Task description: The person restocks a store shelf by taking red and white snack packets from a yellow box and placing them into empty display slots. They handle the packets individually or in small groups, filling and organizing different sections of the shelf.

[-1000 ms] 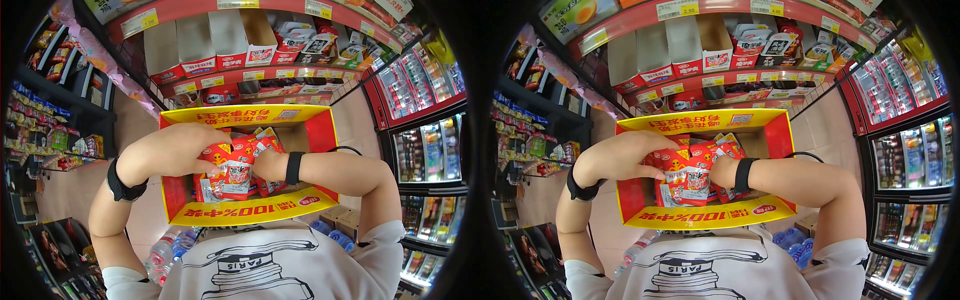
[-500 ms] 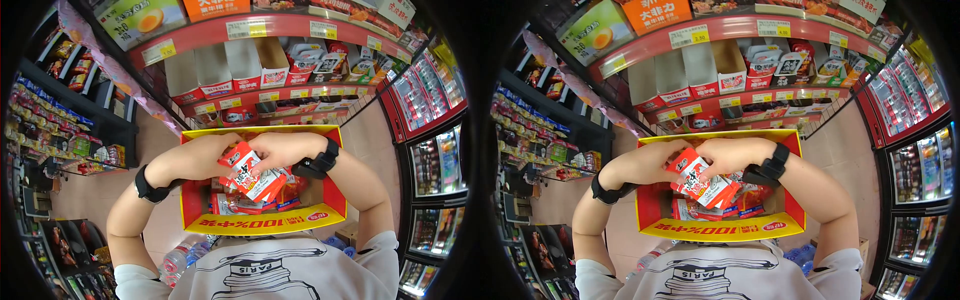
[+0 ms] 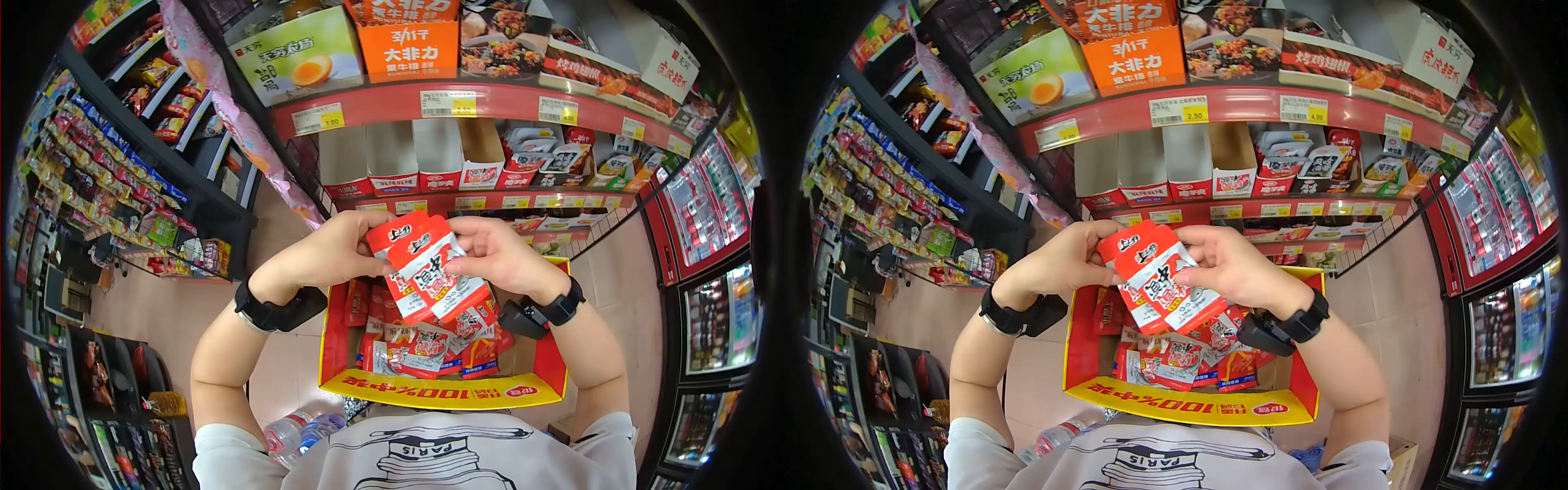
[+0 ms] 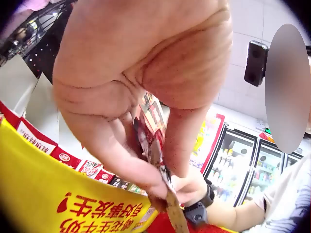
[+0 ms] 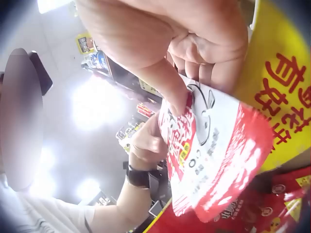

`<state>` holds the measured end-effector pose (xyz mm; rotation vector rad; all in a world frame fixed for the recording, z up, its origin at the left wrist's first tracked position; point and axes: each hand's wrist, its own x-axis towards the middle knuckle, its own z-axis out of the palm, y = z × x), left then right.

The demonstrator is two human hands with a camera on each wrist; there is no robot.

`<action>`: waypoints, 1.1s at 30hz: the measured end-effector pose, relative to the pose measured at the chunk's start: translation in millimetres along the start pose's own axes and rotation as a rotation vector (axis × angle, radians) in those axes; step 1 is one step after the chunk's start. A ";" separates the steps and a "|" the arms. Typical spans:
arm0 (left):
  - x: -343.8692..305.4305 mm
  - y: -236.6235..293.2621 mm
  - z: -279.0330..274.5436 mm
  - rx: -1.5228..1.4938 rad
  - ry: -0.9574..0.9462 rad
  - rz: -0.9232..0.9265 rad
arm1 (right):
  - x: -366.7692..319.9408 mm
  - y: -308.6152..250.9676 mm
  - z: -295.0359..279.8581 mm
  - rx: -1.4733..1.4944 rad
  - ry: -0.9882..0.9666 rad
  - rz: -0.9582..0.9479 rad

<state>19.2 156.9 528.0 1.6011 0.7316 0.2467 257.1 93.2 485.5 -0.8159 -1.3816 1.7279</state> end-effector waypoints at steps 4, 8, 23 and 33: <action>-3.9 0.9 -10.2 0.036 0.035 -0.002 | -2.3 -2.1 -9.9 0.082 0.266 -0.241; -7.3 3.9 -13.4 0.024 0.092 0.037 | -6.2 -12.9 -16.7 0.235 0.413 -0.333; 13.8 26.5 21.9 -0.206 -0.022 0.087 | -3.6 2.8 11.3 -0.114 0.417 -0.220; 10.5 29.5 39.9 0.590 0.123 0.259 | -10.2 -10.4 13.8 -0.314 0.336 -0.267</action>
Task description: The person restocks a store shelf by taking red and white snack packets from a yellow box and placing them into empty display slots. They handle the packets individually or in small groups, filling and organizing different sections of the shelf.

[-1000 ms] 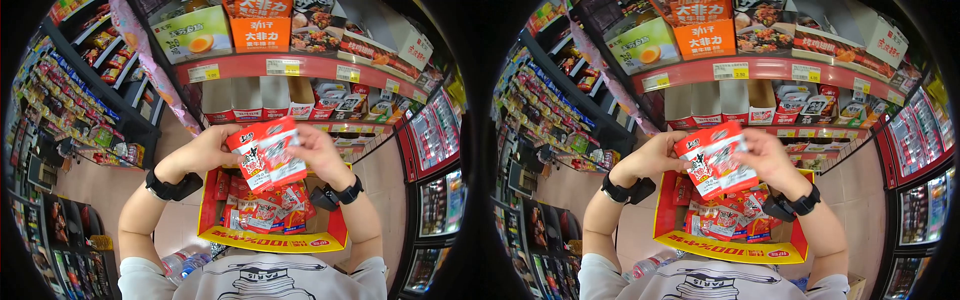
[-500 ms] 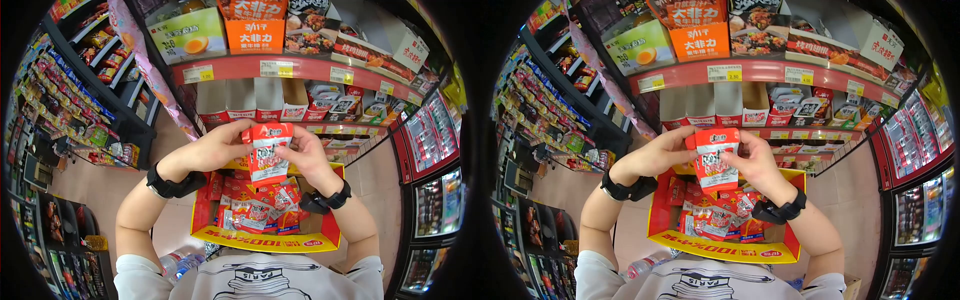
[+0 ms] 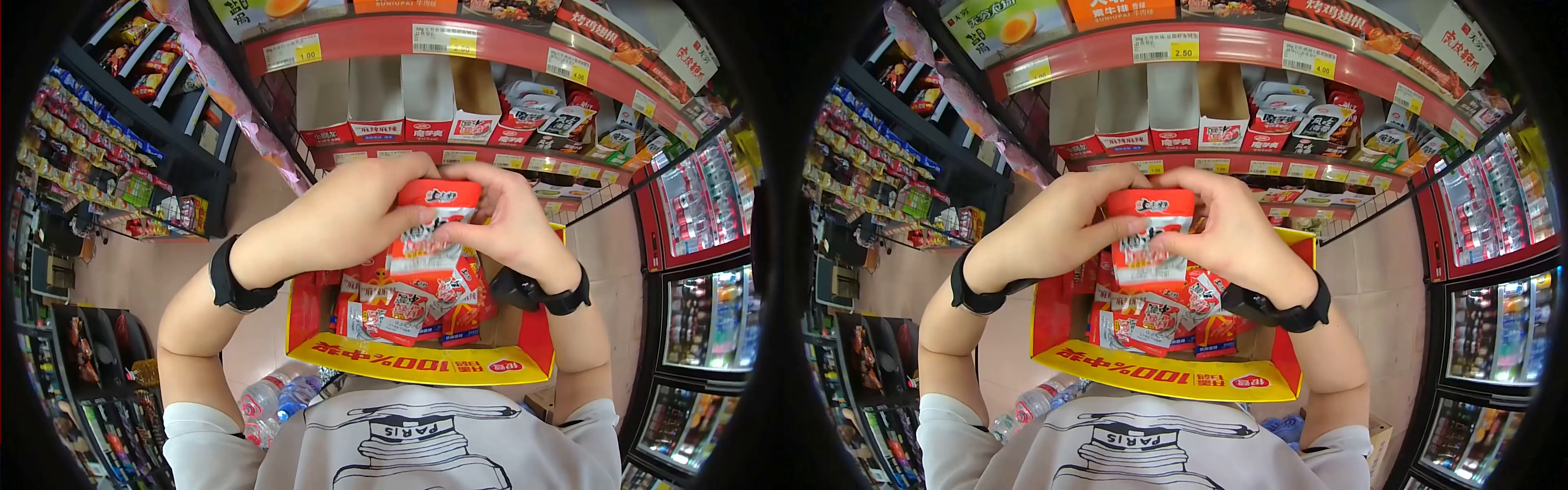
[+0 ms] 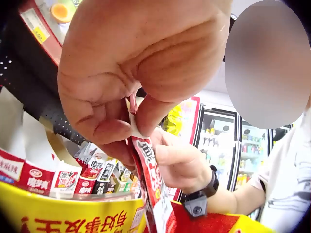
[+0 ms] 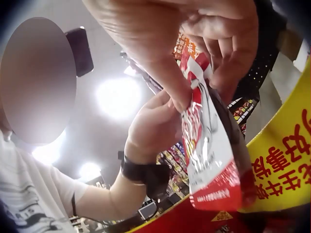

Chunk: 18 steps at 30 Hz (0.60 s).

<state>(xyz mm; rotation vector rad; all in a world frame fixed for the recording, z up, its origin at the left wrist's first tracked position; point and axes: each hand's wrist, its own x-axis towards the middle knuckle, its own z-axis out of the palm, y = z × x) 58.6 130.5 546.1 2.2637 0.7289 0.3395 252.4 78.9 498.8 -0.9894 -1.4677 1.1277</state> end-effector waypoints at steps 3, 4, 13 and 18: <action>1.8 5.4 6.2 -0.116 -0.110 -0.067 | -4.8 -8.6 -21.3 -0.236 -0.205 0.220; 3.8 3.6 7.6 -0.118 -0.114 -0.068 | -7.1 -6.8 -28.6 -0.254 -0.154 0.128; 24.4 -3.2 19.6 -0.024 -0.059 0.075 | -19.7 -36.4 -49.8 -0.103 0.203 -0.026; 32.5 -3.8 37.4 0.012 -0.005 0.133 | -33.3 -41.2 -67.4 -0.493 0.071 -0.045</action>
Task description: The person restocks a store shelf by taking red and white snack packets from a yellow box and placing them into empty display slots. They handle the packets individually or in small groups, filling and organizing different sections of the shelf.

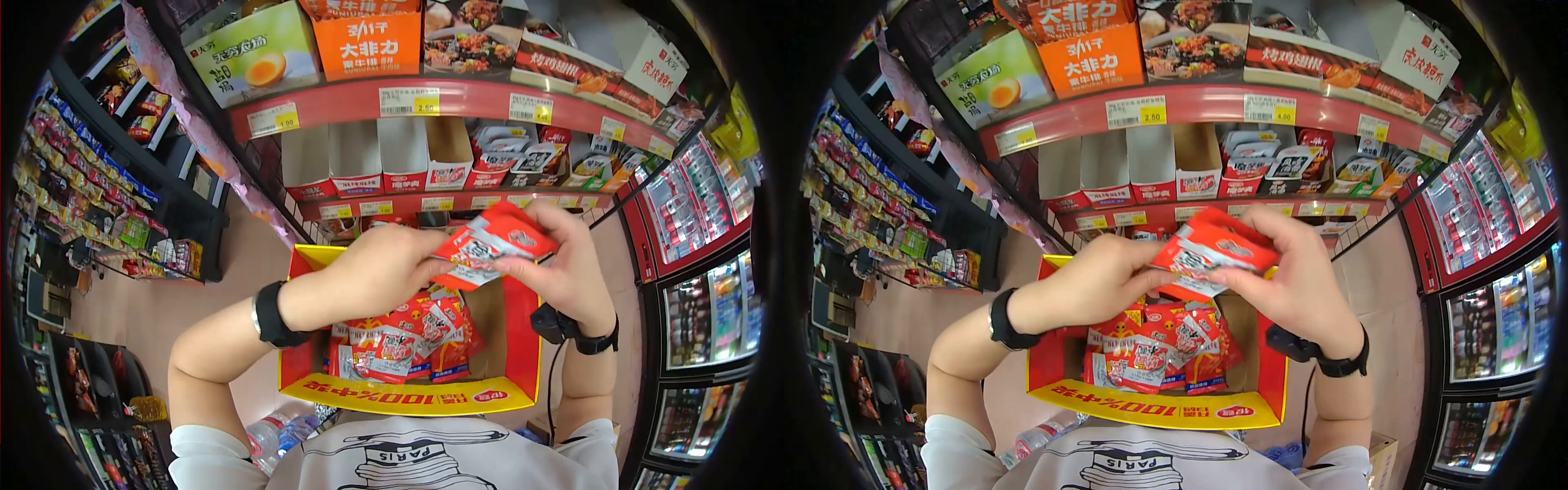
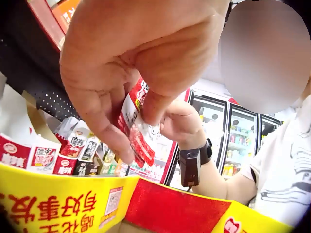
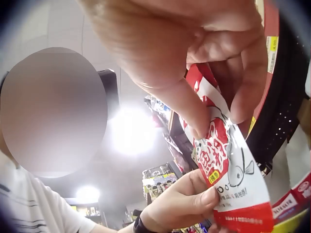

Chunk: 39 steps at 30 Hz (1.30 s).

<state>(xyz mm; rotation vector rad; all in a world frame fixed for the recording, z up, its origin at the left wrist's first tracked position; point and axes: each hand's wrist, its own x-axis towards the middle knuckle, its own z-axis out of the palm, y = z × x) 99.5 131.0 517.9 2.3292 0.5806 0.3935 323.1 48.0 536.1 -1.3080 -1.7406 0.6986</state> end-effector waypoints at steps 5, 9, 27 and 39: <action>15.9 -0.6 -0.4 0.358 0.024 0.020 | 1.9 -2.1 0.4 0.012 0.018 0.051; 42.1 -22.8 -17.3 0.284 0.209 0.086 | 23.8 7.9 -7.7 -0.309 0.197 -0.040; 84.0 -90.8 -8.8 0.468 0.105 -0.127 | 94.5 61.3 29.5 -0.802 0.321 -0.279; 79.3 -86.3 -9.5 0.534 0.067 -0.124 | 137.4 75.6 44.4 -1.012 0.092 -0.284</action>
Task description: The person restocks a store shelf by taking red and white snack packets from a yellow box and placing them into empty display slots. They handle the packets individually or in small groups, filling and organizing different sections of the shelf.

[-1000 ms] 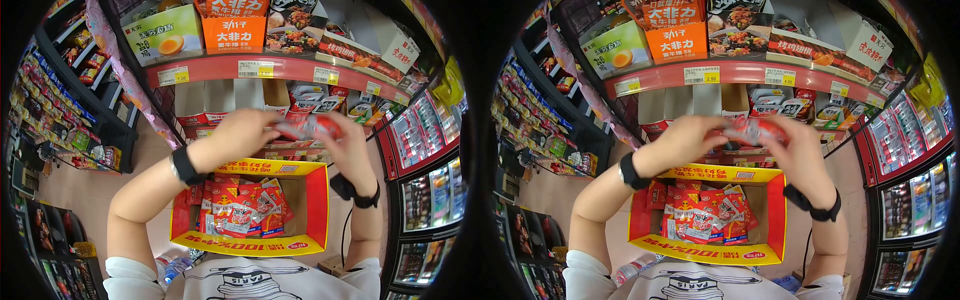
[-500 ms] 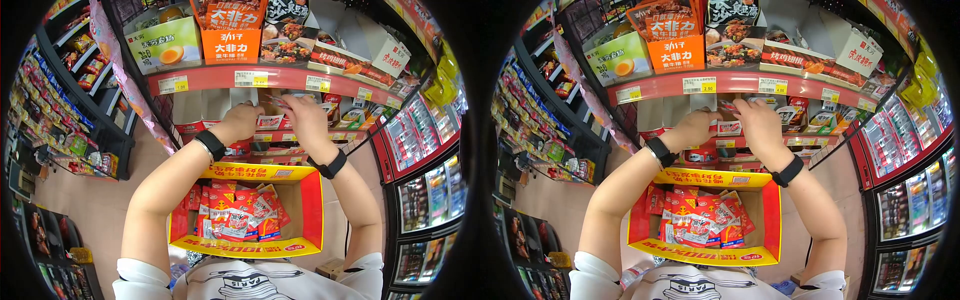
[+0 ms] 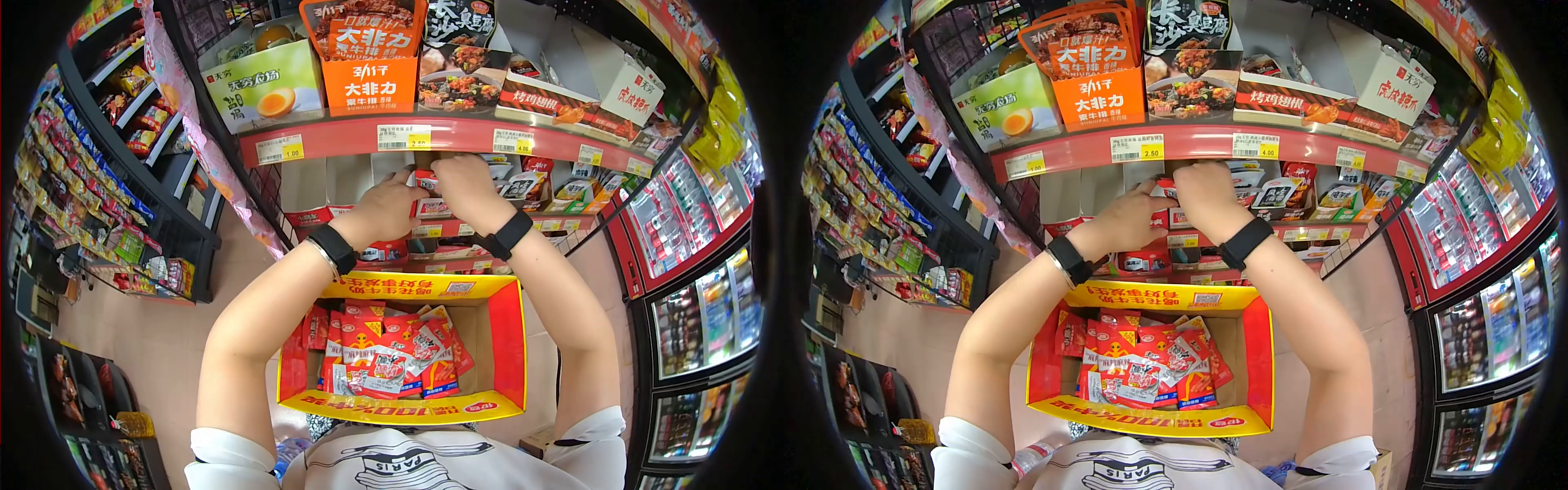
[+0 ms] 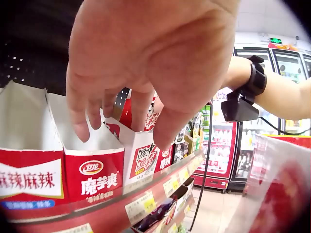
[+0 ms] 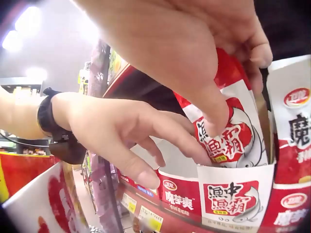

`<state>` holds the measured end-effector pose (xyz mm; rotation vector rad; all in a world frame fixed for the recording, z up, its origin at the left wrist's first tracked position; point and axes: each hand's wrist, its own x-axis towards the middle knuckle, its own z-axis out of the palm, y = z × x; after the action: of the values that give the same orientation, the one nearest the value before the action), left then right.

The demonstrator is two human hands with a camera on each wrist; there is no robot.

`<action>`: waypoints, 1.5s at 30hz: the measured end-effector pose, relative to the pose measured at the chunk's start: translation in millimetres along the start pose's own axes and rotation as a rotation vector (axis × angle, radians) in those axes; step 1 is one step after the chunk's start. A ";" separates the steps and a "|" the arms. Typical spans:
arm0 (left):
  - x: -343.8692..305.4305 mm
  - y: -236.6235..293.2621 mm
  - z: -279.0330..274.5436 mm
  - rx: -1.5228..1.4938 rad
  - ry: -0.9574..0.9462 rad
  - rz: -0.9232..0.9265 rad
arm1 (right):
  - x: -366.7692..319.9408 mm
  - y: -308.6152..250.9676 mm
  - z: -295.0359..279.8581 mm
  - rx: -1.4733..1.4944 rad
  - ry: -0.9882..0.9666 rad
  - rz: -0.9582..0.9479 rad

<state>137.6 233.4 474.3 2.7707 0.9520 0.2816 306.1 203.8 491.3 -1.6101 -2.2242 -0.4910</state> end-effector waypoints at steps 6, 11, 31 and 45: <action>0.7 -4.8 -4.8 -0.059 -0.038 0.056 | 6.6 -1.6 -1.0 -0.103 -0.038 0.014; 12.1 -7.4 -0.5 -0.124 -0.031 0.075 | 8.3 2.0 14.7 -0.199 0.074 0.018; 13.5 -19.9 -8.3 -0.311 -0.019 0.166 | -2.2 -12.1 7.8 -0.159 -0.297 0.119; -104.3 6.8 -80.7 -0.354 -0.306 0.102 | -89.8 -109.7 -54.9 0.426 -0.732 -0.559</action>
<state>41.2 173.3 541.7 2.4455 0.6189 0.0323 232.2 70.9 489.1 -1.0128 -3.0401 0.5228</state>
